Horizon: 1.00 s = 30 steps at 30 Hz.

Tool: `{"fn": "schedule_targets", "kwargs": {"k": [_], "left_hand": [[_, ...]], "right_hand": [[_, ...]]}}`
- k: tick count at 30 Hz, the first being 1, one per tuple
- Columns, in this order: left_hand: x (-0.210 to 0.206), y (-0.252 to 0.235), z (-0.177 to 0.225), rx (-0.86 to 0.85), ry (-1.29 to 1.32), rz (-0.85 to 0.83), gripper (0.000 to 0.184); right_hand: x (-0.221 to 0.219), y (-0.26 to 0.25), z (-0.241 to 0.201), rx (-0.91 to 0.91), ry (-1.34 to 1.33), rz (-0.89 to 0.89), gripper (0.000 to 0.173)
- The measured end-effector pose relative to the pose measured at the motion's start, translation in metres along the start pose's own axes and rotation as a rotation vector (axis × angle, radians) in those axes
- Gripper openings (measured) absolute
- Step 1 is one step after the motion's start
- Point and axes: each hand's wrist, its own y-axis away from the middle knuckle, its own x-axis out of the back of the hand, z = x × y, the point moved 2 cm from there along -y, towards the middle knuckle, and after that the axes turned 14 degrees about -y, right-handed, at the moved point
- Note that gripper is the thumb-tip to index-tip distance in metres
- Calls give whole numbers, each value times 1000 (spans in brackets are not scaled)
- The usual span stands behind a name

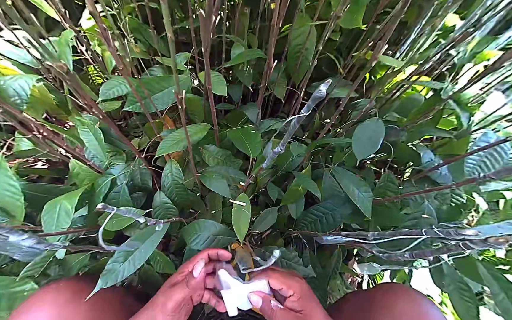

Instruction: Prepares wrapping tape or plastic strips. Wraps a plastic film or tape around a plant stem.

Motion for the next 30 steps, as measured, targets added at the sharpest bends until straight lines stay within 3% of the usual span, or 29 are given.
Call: {"fn": "schedule_targets", "kwargs": {"k": [4,11,14,16,18,20,22,25,30], "left_hand": [[-5,0,-8,10,-225,-14,66],[-5,4,-4,26,-321,-62,21],[-3,5,-3,7,-296,-103,14],[-5,4,-2,-2,-205,-103,20],[-8,4,-1,35,-184,-43,38],[-9,3,-1,74,-428,90,65],[-6,2,-2,-16,-795,152,82],[-5,2,3,-264,-1013,56,83],[-19,3,8,-358,-832,-184,69]], "right_hand": [[0,3,-4,-114,-56,56,14],[13,6,-5,-254,-492,124,12],[21,7,-2,-267,-611,144,14],[23,7,0,-258,-670,155,15],[22,8,0,-244,-694,143,15],[20,9,-1,-218,-650,98,15],[17,10,-4,-209,-527,57,14],[12,11,-11,-233,-341,-14,13],[5,11,-15,-274,-391,-112,14]]}}
